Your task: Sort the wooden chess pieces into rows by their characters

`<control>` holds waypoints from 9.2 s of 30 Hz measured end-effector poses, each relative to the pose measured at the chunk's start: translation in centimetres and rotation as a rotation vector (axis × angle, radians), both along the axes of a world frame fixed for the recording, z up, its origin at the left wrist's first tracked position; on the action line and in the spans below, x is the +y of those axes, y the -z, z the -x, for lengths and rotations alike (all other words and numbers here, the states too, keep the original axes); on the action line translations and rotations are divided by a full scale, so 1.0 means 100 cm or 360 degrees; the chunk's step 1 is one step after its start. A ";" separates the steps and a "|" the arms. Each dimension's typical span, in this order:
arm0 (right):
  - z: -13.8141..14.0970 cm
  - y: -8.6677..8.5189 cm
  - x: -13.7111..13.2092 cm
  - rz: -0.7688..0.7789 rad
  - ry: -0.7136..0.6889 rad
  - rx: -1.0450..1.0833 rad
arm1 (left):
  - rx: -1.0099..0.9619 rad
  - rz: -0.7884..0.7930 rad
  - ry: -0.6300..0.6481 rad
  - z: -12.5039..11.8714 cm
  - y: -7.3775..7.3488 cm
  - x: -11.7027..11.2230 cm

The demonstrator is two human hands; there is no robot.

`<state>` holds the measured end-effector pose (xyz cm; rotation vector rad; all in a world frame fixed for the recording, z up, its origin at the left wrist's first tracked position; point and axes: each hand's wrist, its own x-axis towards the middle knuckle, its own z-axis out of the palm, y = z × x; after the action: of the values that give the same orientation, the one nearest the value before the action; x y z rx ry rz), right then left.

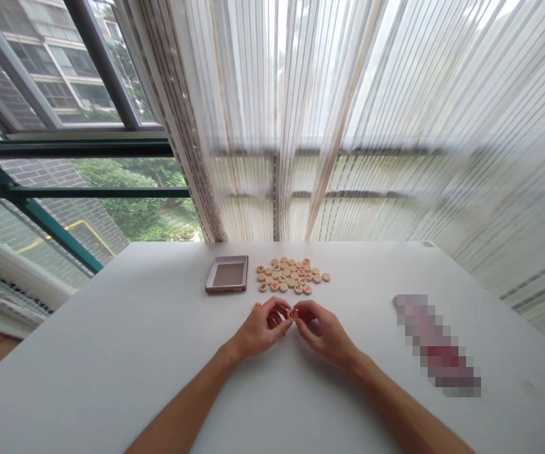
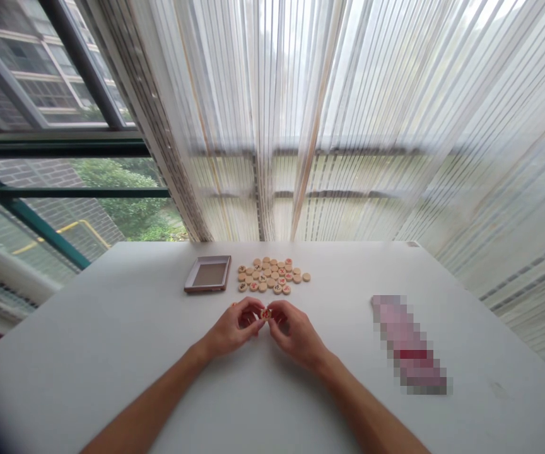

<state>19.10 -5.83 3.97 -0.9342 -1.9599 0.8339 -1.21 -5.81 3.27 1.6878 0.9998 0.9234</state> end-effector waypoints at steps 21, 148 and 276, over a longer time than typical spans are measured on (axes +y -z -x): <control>0.001 0.002 -0.001 0.0096 0.0010 -0.0016 | 0.0112 -0.0060 0.0008 0.000 -0.001 -0.002; 0.001 0.002 -0.001 0.0059 0.0000 0.0034 | -0.0045 0.0077 0.0037 -0.001 0.004 0.000; -0.002 -0.001 -0.003 -0.0343 -0.0145 -0.0699 | 0.0810 -0.0472 -0.0245 0.051 -0.012 0.016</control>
<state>19.28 -6.14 4.04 -0.9627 -2.4284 0.4765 -6.28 -4.23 4.49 2.1852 1.3958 0.7811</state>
